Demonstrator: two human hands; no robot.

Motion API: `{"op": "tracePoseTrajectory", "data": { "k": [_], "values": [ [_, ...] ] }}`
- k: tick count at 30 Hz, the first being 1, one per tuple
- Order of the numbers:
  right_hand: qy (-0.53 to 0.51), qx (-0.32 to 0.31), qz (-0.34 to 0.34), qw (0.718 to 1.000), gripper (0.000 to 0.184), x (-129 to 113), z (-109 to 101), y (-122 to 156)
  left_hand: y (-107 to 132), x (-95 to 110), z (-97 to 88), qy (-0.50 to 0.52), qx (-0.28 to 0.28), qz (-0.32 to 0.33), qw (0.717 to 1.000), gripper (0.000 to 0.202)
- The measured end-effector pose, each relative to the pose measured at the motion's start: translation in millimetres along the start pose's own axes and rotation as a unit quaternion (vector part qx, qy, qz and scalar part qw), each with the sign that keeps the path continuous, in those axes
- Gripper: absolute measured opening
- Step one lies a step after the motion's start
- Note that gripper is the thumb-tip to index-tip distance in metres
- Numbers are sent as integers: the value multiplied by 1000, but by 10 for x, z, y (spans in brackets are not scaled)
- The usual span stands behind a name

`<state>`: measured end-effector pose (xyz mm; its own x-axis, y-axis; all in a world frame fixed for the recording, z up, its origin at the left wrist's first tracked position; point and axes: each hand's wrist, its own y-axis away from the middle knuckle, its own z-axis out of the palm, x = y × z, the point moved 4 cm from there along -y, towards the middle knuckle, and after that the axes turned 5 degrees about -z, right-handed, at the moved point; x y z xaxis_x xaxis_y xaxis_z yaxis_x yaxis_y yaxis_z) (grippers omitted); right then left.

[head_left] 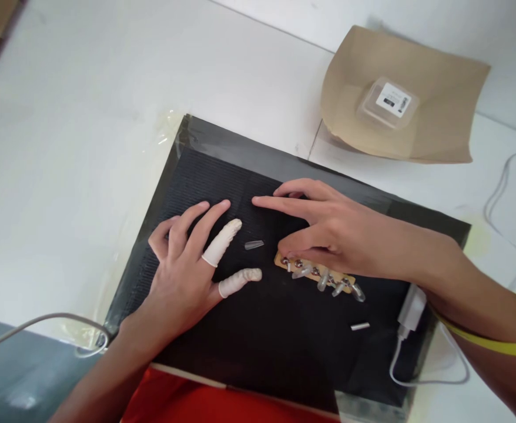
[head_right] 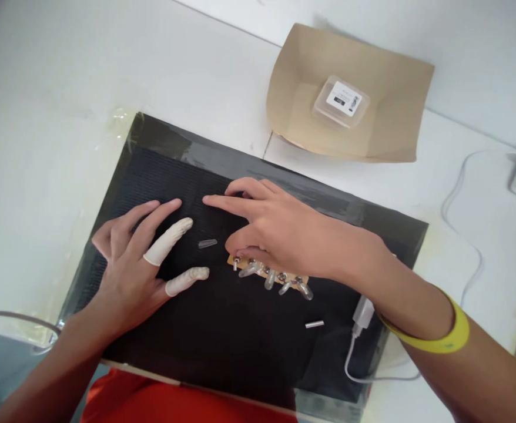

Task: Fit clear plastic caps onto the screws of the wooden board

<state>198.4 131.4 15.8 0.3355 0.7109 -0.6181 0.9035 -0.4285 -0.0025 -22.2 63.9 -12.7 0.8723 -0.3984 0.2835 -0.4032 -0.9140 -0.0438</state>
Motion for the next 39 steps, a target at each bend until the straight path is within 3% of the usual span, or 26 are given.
{"op": "tracePoseTrajectory", "data": {
  "k": [10,17,22,25,30,33,36,39],
  "values": [
    [33,80,-11,996,20,7,-54,52,-17,24,-4,-27,21,15,999,64],
    [30,160,31,986,16,-149,-217,151,-2,24,-22,-12,44,11,999,62],
    [21,231,92,968,14,-515,-317,282,13,39,-95,3,76,11,997,58],
    [-12,298,150,943,14,-809,-281,348,11,88,-195,12,97,21,995,54],
    [-134,401,229,876,16,-1265,-22,396,31,307,-430,9,145,81,986,49],
    [-179,441,230,849,19,-1491,175,389,29,456,-509,-1,136,120,983,44],
    [-99,472,213,850,22,-1691,335,354,-1,592,-516,-20,108,167,980,43],
    [128,496,171,841,24,-1894,463,254,-56,742,-508,-52,103,222,968,40]
  ]
}}
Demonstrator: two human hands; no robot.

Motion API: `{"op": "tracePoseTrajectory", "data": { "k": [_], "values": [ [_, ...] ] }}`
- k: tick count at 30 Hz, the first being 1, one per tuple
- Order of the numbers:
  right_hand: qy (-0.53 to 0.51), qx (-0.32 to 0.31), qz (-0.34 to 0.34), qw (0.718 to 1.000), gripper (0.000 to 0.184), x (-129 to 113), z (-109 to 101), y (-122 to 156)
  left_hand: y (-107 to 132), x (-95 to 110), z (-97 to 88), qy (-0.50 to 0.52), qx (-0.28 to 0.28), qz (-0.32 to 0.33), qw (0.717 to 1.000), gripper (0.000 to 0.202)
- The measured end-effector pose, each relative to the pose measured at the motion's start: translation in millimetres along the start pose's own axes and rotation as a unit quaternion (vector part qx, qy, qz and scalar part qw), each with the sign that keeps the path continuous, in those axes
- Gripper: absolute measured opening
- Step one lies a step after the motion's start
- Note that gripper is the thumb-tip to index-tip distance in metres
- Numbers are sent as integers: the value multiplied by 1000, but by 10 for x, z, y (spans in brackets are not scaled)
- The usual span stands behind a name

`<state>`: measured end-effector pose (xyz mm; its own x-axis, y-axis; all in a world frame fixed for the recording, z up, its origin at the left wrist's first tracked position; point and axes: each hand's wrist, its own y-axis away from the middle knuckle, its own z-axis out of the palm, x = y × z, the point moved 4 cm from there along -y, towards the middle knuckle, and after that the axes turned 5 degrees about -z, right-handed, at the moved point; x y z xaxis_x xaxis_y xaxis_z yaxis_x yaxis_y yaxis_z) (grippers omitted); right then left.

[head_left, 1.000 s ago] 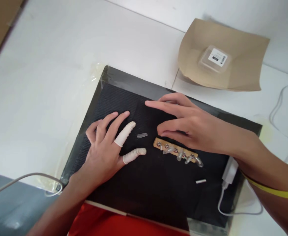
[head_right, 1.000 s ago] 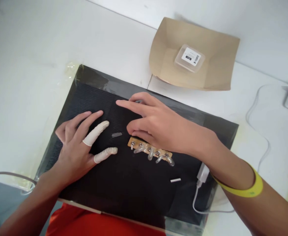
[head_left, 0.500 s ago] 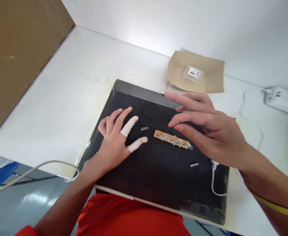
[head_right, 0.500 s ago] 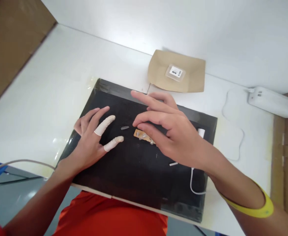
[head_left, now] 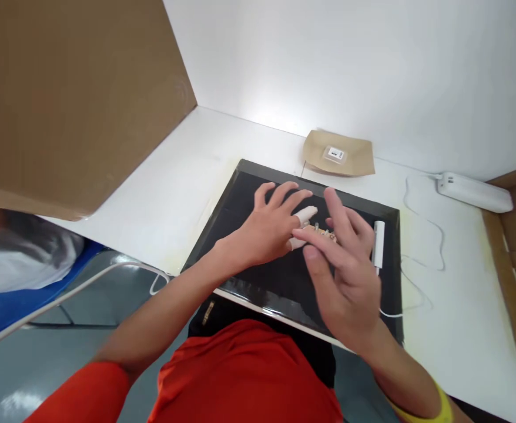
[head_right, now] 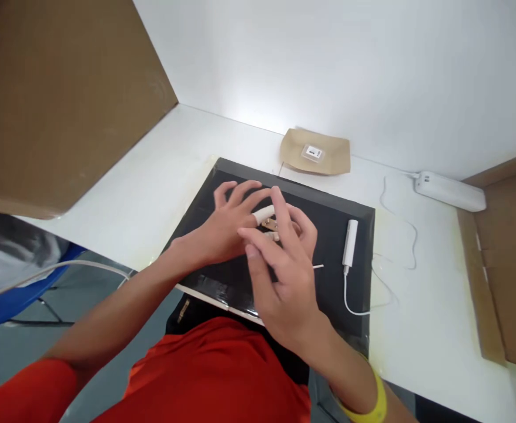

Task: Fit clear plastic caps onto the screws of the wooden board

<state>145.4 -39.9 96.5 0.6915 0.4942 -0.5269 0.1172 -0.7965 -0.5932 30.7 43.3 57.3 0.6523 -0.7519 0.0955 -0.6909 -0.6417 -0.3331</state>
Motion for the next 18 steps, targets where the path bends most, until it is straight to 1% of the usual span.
{"op": "tracePoseTrajectory", "data": {
  "k": [2,3,5,8,11,15,18],
  "values": [
    [94,32,-94,991,24,-147,98,62,-90,60,4,-20,-12,20,1000,32],
    [124,39,-125,984,25,-203,157,91,-136,83,-4,-26,-16,25,999,30],
    [163,40,-153,974,28,-275,266,144,-217,120,-19,-35,-37,39,998,31],
    [210,48,-169,962,34,-319,355,216,-301,124,-50,-57,-55,43,996,33],
    [234,53,-176,955,39,-306,365,265,-337,88,-63,-75,-60,30,995,34],
    [208,31,-184,960,46,-263,351,275,-332,54,-68,-76,-67,21,995,32],
    [181,21,-176,967,46,-237,351,265,-324,29,-61,-74,-77,10,994,32]
  ]
}}
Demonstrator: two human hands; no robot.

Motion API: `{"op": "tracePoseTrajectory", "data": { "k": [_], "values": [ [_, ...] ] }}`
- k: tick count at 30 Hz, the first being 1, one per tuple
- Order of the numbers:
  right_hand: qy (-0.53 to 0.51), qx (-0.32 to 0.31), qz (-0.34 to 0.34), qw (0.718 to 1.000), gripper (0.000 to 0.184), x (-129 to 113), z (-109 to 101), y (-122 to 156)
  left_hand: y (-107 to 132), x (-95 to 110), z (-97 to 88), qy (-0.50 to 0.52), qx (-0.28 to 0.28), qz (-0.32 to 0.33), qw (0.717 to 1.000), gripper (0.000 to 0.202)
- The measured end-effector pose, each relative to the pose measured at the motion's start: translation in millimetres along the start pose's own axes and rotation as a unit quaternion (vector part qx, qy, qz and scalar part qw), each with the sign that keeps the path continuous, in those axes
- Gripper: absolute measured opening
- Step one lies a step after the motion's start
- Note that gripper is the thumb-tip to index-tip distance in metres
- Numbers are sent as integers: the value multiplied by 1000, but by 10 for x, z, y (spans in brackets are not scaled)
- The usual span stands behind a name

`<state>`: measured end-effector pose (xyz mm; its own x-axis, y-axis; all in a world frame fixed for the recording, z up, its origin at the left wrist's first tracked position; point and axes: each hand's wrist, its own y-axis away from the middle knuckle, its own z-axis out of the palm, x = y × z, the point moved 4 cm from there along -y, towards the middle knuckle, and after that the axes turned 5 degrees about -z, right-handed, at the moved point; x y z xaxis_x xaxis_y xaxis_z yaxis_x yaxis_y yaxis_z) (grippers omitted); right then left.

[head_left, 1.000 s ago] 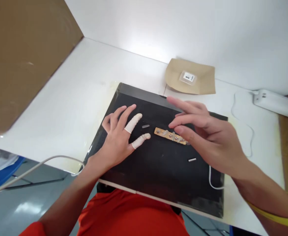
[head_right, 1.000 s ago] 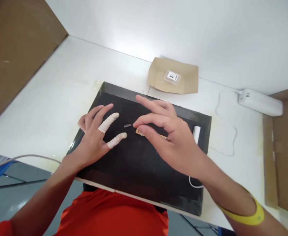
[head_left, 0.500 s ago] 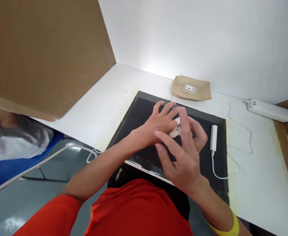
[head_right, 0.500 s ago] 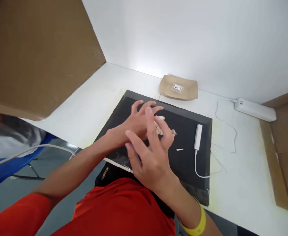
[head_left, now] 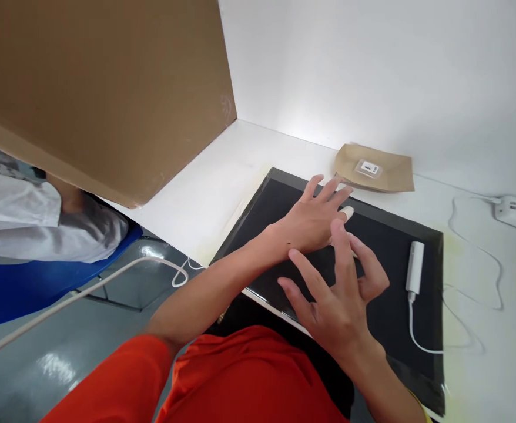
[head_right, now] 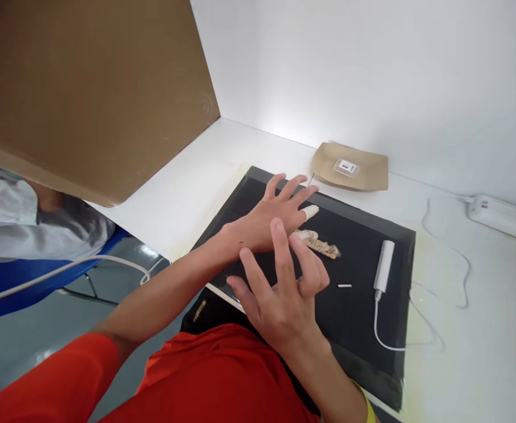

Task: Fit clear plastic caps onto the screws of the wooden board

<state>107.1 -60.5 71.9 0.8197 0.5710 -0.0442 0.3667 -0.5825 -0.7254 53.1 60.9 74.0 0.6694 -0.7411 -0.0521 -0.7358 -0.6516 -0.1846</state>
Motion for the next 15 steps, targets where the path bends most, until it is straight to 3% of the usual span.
{"op": "tracePoseTrajectory", "data": {
  "k": [9,15],
  "values": [
    [-41,12,38,998,34,102,-25,15,3,-126,139,33,-7,-31,999,25],
    [1,32,144,989,21,498,-157,155,160,-339,240,111,26,-66,991,47]
  ]
}}
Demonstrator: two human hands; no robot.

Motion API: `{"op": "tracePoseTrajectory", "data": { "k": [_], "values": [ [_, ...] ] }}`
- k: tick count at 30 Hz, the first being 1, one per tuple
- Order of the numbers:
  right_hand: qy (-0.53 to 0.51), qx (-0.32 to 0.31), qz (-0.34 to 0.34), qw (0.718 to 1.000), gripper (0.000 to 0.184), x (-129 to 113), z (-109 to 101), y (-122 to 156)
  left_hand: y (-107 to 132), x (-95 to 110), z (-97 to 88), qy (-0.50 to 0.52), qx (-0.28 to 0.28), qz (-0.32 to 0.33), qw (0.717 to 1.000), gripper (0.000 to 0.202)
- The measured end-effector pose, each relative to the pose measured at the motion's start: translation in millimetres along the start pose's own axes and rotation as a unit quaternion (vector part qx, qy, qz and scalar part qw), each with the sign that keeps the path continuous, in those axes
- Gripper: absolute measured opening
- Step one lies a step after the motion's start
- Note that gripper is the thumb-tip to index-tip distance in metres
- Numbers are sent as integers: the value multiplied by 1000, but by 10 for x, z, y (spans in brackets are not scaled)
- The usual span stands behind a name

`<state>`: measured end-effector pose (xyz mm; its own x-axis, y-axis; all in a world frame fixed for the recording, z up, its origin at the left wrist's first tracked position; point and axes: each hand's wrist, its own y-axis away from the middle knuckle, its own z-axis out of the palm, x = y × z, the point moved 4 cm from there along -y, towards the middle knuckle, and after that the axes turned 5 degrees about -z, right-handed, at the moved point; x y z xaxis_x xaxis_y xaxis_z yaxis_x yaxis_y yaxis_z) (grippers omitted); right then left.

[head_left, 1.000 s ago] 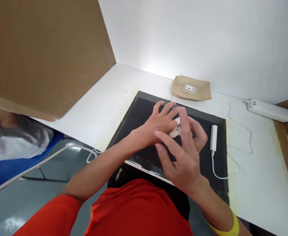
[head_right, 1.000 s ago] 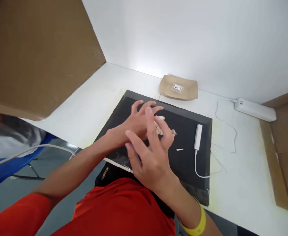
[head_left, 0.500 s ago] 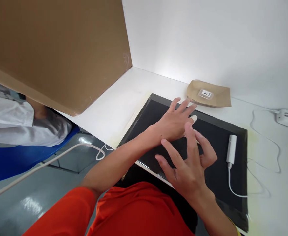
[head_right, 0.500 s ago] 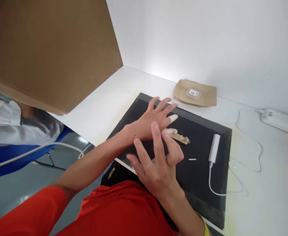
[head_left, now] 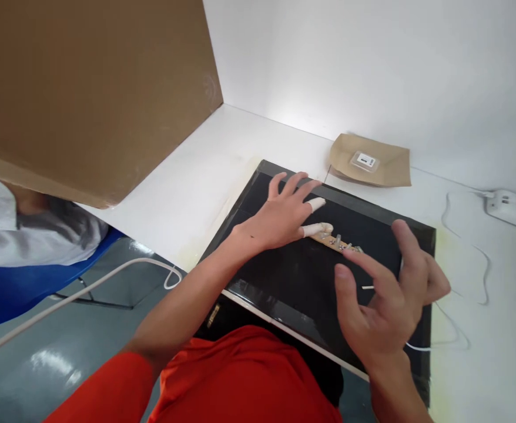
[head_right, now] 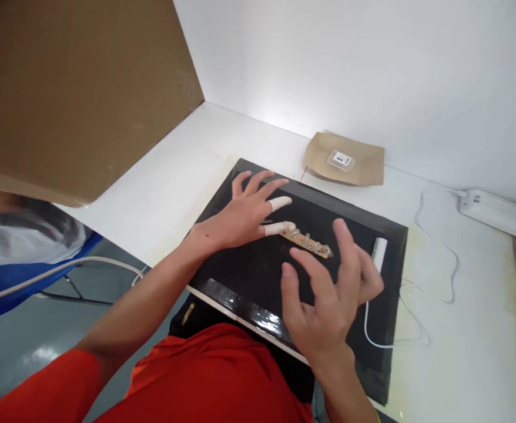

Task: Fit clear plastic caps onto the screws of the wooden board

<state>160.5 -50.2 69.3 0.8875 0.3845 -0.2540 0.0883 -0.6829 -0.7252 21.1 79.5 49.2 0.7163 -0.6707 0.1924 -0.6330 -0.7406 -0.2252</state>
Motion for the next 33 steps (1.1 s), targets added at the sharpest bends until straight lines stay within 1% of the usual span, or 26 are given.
{"op": "tracePoseTrajectory", "data": {
  "k": [2,4,6,8,11,15,17,20,24,26,29,33],
  "values": [
    [13,-27,29,999,22,195,0,30,62,-83,31,46,2,-5,999,55],
    [22,-57,45,997,24,377,20,71,110,-144,71,81,-2,-8,997,64],
    [29,-80,51,995,26,526,48,113,127,-166,118,97,-12,-1,995,71],
    [33,-97,51,993,27,636,80,144,107,-150,168,101,-28,13,994,74],
    [36,-96,46,994,26,743,112,159,16,-79,236,98,-59,40,993,73],
    [19,-87,28,996,23,789,138,144,-142,15,296,83,-93,65,990,59],
    [-11,-93,13,996,22,751,156,146,-201,46,310,71,-103,76,989,51],
    [-83,-121,-29,989,22,578,202,185,-250,73,317,61,-114,88,988,43],
    [-189,-181,-88,961,17,234,290,314,-271,92,309,56,-121,93,987,40],
    [-230,-200,-112,946,15,88,335,390,-275,102,306,47,-124,99,986,40],
    [-264,-210,-141,931,12,-57,398,485,-282,114,315,45,-131,105,985,39],
    [-285,-228,-170,916,14,-160,473,558,-297,118,349,51,-139,104,983,32]
  ]
}}
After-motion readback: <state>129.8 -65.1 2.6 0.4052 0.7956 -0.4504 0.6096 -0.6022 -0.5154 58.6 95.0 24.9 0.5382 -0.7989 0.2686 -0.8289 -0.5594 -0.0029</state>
